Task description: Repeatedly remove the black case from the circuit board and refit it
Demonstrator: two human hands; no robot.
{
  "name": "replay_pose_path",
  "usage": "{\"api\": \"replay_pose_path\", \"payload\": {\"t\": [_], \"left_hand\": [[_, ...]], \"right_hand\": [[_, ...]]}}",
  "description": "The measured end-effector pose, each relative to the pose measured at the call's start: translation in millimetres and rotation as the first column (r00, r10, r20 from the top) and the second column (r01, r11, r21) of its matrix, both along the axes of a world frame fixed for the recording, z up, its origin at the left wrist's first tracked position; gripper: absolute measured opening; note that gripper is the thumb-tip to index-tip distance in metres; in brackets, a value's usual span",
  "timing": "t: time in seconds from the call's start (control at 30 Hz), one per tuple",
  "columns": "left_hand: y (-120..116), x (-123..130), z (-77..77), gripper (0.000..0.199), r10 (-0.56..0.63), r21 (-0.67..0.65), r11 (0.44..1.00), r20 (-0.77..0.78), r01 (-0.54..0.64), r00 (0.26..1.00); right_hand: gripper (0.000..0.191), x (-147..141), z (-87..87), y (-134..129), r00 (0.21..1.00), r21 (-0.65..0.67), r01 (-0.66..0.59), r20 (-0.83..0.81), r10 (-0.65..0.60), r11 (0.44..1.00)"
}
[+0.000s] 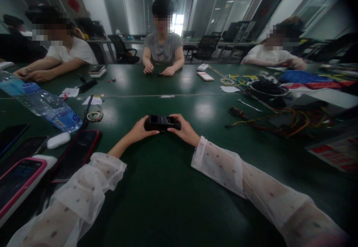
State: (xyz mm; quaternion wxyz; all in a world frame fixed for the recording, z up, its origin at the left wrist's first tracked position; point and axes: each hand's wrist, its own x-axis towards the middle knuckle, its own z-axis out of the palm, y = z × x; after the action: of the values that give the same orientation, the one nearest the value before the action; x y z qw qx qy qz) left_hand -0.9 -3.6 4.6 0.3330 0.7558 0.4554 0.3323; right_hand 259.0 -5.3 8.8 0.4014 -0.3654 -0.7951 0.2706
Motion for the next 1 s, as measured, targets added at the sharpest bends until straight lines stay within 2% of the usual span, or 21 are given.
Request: {"api": "replay_pose_path", "payload": {"t": [0.2, 0.4, 0.53, 0.73, 0.9, 1.0], "left_hand": [[1.1, -0.2, -1.5, 0.065, -0.04, 0.003, 0.999, 0.028, 0.04, 0.999], [-0.5, -0.7, 3.1, 0.055, -0.021, 0.004, 1.0, -0.063, 0.022, 0.998], [-2.2, -0.6, 7.1, 0.052, -0.037, 0.011, 0.999, -0.081, 0.038, 0.996], [-3.3, -0.4, 11.2, 0.051, -0.028, 0.003, 1.0, -0.109, 0.028, 0.994], [-3.5, -0.4, 11.2, 0.05, -0.03, 0.002, 1.0, -0.107, 0.031, 0.994], [-2.6, -0.4, 9.4, 0.049, -0.039, 0.017, 0.999, -0.093, 0.041, 0.995]], "right_hand": [[0.051, -3.6, 5.7, -3.7, 0.989, 0.02, 0.077, -0.127, -0.073, 0.997], [0.051, 0.7, -3.6, 4.4, 0.935, 0.015, 0.268, -0.247, -0.256, 0.963], [0.052, 6.7, -14.7, 14.3, 0.893, -0.037, 0.384, -0.238, -0.382, 0.922], [0.052, 11.4, -25.1, 22.6, 0.868, -0.142, 0.436, -0.194, -0.457, 0.888], [0.053, 13.5, -32.2, 24.3, 0.855, -0.048, 0.51, -0.087, -0.512, 0.859], [0.061, 14.0, -31.6, 21.8, 0.835, -0.008, 0.548, -0.049, -0.547, 0.837]]}}
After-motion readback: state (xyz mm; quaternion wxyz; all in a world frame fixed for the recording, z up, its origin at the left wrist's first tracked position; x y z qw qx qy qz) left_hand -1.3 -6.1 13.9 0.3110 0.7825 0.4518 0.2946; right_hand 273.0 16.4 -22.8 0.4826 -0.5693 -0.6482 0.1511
